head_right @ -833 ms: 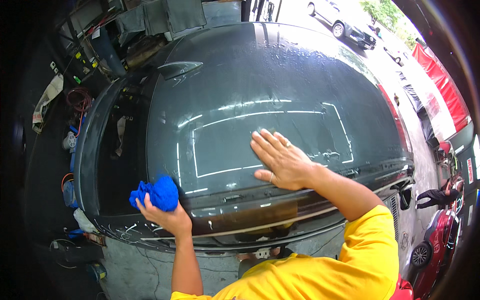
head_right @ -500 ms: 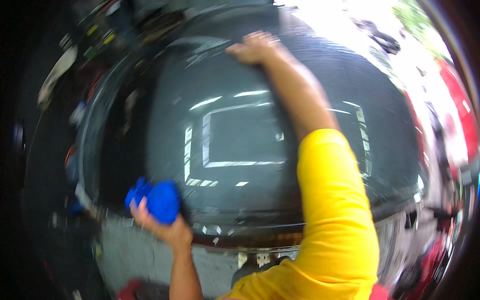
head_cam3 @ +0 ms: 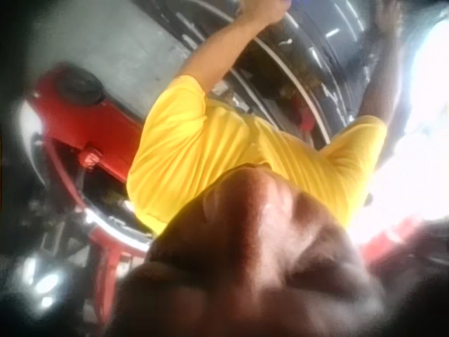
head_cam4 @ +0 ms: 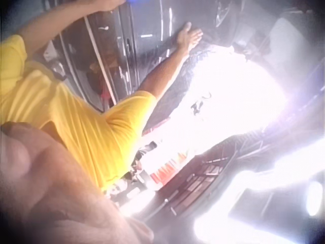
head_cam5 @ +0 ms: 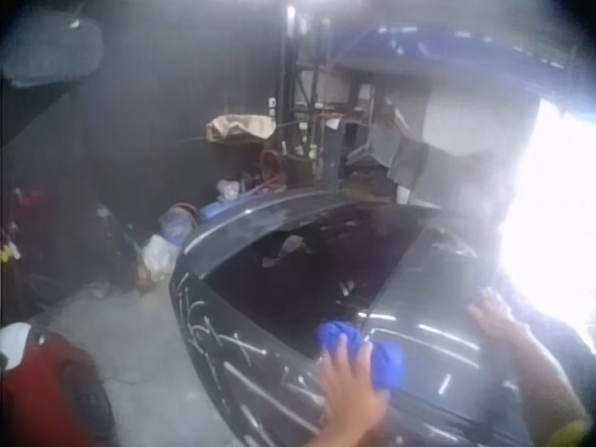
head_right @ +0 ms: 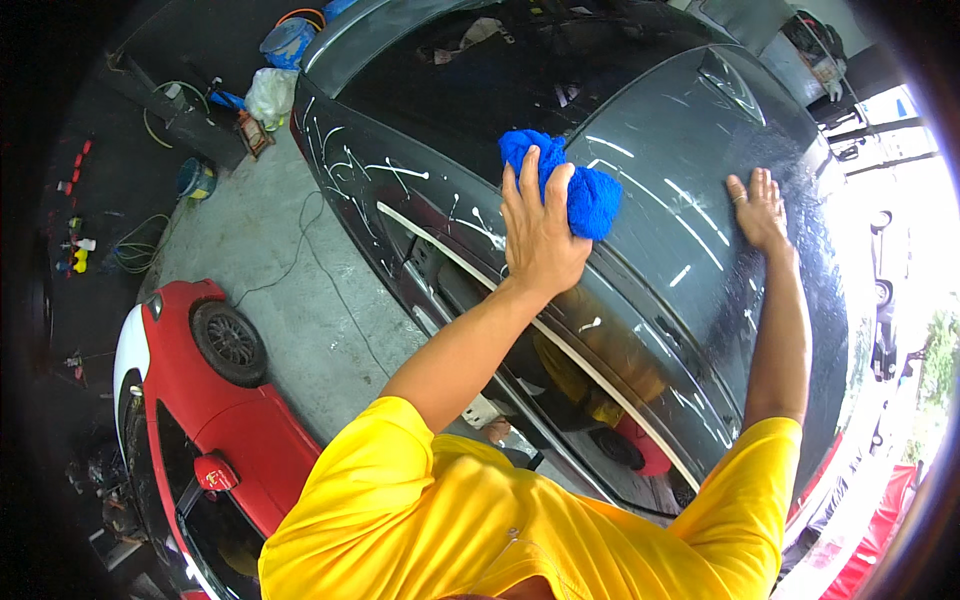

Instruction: The person wipes the rear windshield of a black car with a blue cloth. They use their right hand to smooth the surface while holding the cloth in their left hand.

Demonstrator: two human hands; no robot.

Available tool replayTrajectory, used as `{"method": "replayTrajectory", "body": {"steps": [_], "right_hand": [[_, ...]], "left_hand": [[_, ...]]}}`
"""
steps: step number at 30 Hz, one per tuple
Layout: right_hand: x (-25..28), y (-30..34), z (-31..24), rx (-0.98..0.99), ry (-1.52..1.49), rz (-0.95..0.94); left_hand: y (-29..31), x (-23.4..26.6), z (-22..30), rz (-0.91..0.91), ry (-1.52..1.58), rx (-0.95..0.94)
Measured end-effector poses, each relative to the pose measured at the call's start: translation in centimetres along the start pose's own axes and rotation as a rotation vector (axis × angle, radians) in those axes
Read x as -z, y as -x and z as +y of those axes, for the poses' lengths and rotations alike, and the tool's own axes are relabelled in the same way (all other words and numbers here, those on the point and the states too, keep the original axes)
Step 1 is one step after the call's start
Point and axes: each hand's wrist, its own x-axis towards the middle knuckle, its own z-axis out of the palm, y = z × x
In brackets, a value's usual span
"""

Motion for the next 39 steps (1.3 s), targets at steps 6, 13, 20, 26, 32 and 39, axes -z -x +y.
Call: {"method": "replayTrajectory", "body": {"steps": [6, 13, 20, 26, 32, 39], "right_hand": [[0.0, 6.6, -2.0, -0.004, -0.044, 0.019], [0.3, 7.4, -3.4, -0.043, -0.034, 0.033], [0.7, 8.1, -3.9, -0.057, -0.042, 0.056], [1.3, 8.8, -5.0, -0.079, -0.069, 0.068], [1.3, 9.0, -4.9, -0.076, -0.079, 0.094], [1.1, 9.4, -4.4, -0.080, -0.053, 0.117]], "left_hand": [[-1.9, 0.1, 0.6, -0.015, 0.025, 0.038], [-11.1, 8.5, -2.9, -0.107, 1.126, 0.586], [-12.1, 10.5, -2.5, -0.169, 1.574, 0.789], [-14.3, 8.0, -6.3, -0.219, 1.543, 0.609], [-14.9, 2.8, -9.4, -0.061, 0.433, 0.329], [-5.4, 0.0, -1.8, -0.019, -0.172, -0.346]]}}
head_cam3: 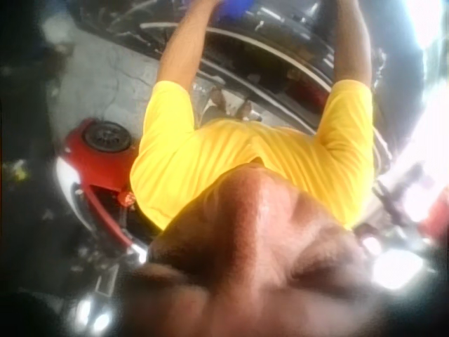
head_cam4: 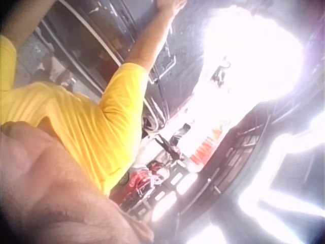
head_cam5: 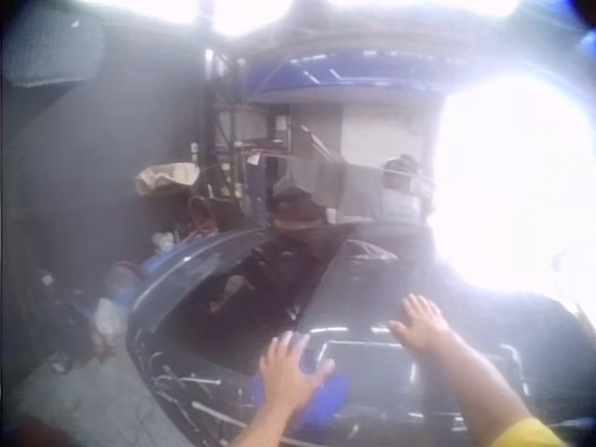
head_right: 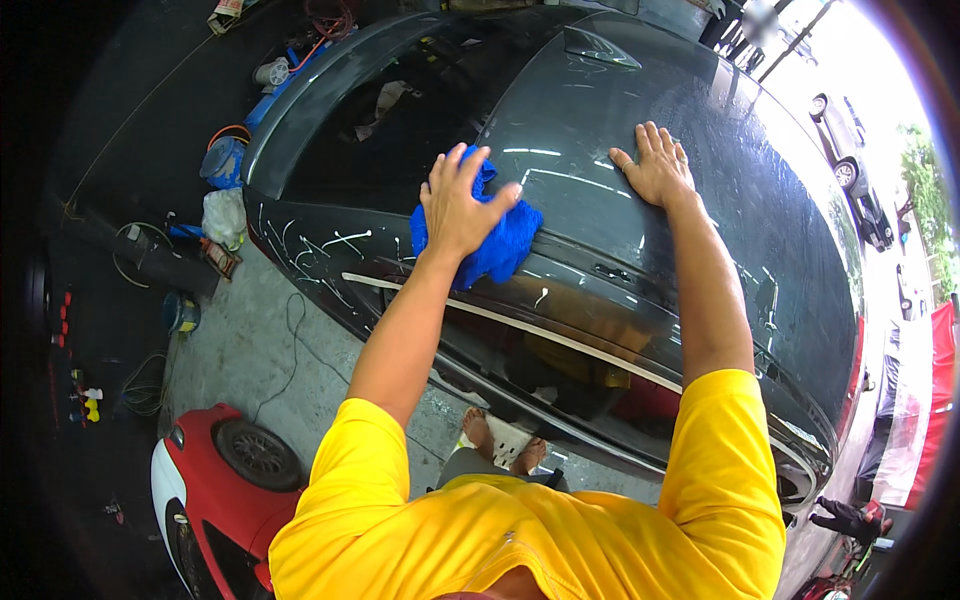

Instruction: The person wipes the rear windshield of a black car with a blue cloth. They use their right hand to smooth the surface while holding the cloth in their left hand.

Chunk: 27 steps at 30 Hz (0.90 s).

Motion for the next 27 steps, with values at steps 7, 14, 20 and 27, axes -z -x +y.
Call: {"method": "replayTrajectory", "body": {"steps": [7, 14, 20, 27], "right_hand": [[0.6, 0.4, -1.1, 0.013, -0.020, 0.012], [0.1, 0.5, -0.3, -0.010, -0.004, 0.032], [0.4, 0.2, -0.1, -0.011, -0.018, 0.008], [1.2, 0.8, -0.2, 0.040, -0.037, -0.017]], "left_hand": [[-2.0, 1.8, -4.8, -0.032, 0.325, 0.078], [-13.8, 5.9, -6.7, 0.526, 0.570, 0.273], [-4.7, 0.1, -8.0, -0.344, 0.122, 0.563], [-3.2, -1.4, -4.4, -0.247, -0.211, 0.164]]}}
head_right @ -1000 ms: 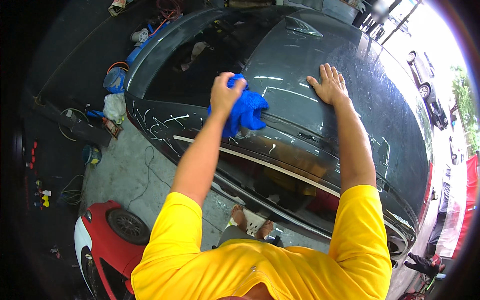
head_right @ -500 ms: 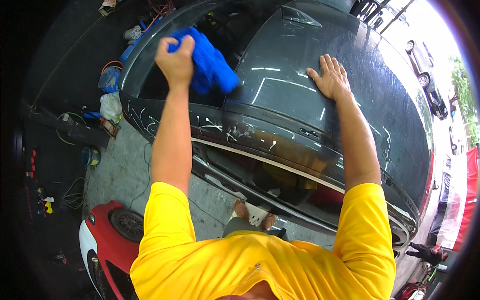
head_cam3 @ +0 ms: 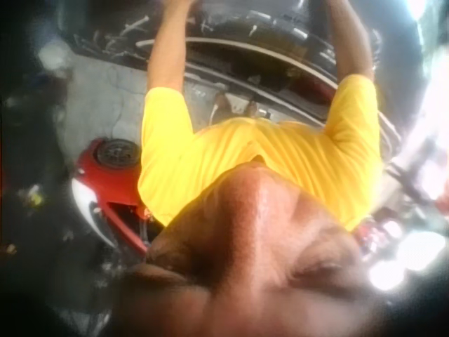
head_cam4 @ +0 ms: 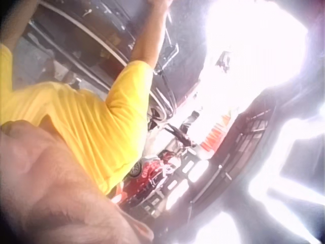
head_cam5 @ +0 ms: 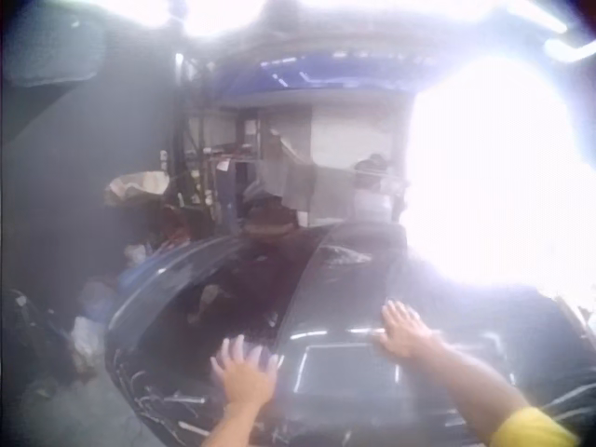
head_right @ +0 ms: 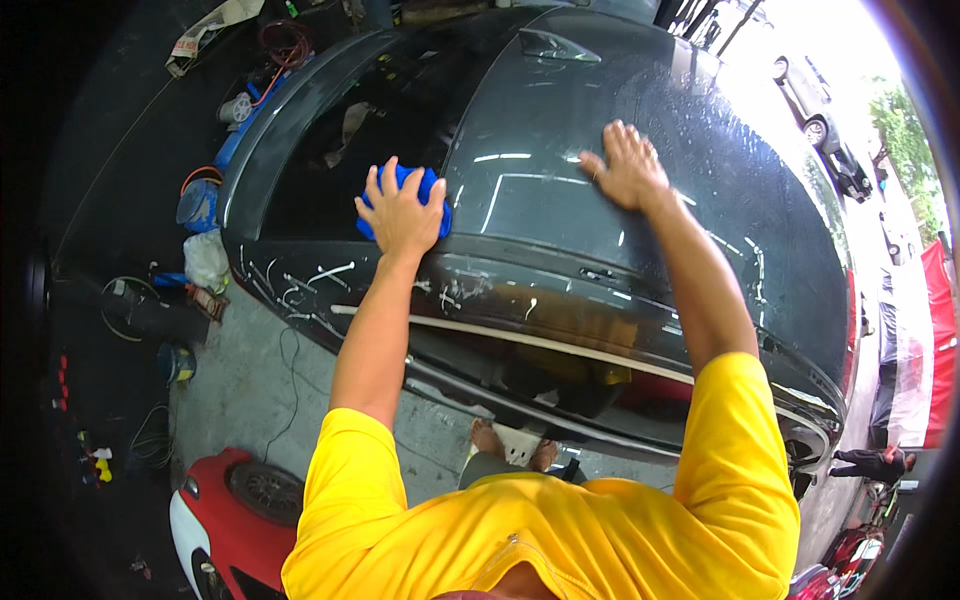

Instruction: The person wipes the rear windshield of a black car with a blue cloth. They use their right hand to smooth the surface while holding the cloth in their left hand.

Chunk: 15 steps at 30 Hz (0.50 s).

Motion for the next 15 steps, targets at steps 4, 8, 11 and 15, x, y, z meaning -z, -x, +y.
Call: {"method": "replayTrajectory", "body": {"steps": [4, 8, 11, 15], "right_hand": [[1.2, 9.0, -4.3, 0.238, -0.018, -0.174], [1.5, 9.7, -7.2, 0.457, -0.010, -0.234], [0.2, 0.8, -6.8, 0.390, -0.013, -0.124], [-0.4, -16.6, -3.7, 0.118, -0.054, -0.084]], "left_hand": [[-0.6, -1.5, -2.9, 0.026, 0.074, -0.016], [-0.6, -2.2, -3.2, 0.027, 0.015, 0.048], [-0.4, -1.4, -2.9, 0.070, 0.023, 0.025], [-1.2, -1.7, -1.8, 0.057, 0.050, -0.001]]}}
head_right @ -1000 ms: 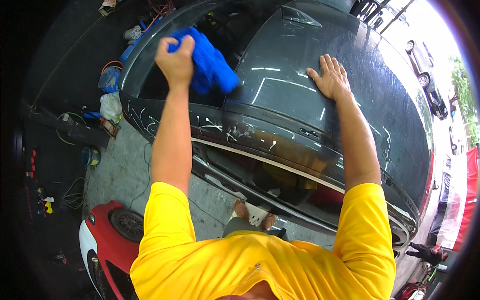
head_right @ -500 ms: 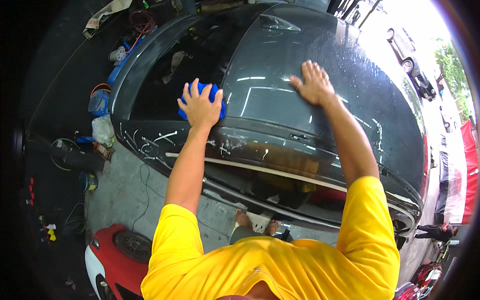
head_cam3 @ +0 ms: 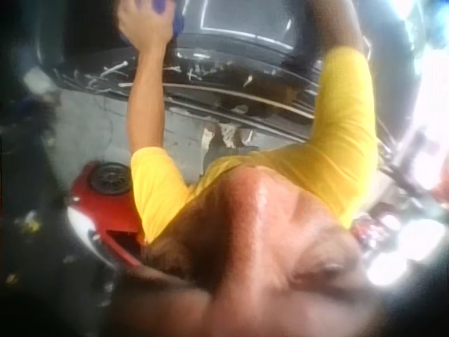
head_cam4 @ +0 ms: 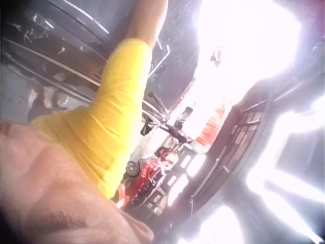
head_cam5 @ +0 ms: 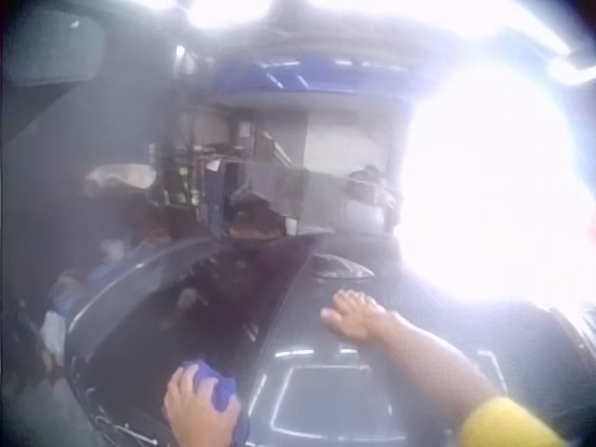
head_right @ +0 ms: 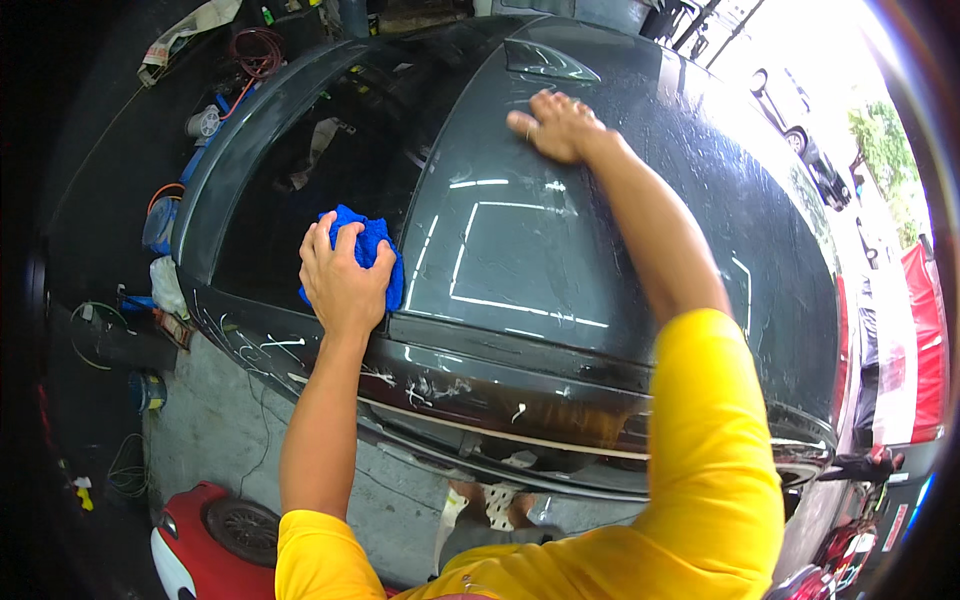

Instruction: The person wipes the rear windshield of a black car with a blue cloth. They use their right hand to smooth the surface while holding the cloth in their left hand.

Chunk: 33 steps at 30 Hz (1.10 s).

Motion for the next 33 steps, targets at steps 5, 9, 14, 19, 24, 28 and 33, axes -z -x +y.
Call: {"method": "replayTrajectory", "body": {"steps": [5, 9, 14, 19, 24, 28, 33], "right_hand": [[-1.4, -3.4, -1.1, -0.070, 0.009, 0.065], [-0.8, 12.7, -6.1, 0.304, 0.042, -0.036], [-0.6, 19.4, -8.6, 0.485, 0.093, -0.213], [-0.7, -1.3, -3.2, 0.170, 0.012, 0.002], [-1.8, -9.1, -5.0, 0.033, -0.010, 0.027], [-1.5, 2.3, -9.8, 0.311, 0.116, -0.029], [-1.1, 9.2, -11.1, 0.488, 0.044, -0.178]], "left_hand": [[0.1, -0.1, -0.6, 0.011, 0.017, 0.016], [0.0, 0.2, -1.1, 0.014, 0.031, 0.021], [0.5, 0.5, -1.5, -0.012, 0.029, 0.044], [-0.5, 0.3, -0.3, -0.026, 0.071, 0.030], [-0.7, 0.1, -1.0, -0.013, 0.058, 0.037], [-0.6, -0.1, -1.5, -0.005, 0.059, 0.037], [0.0, 0.3, -2.2, -0.009, 0.068, 0.069]]}}
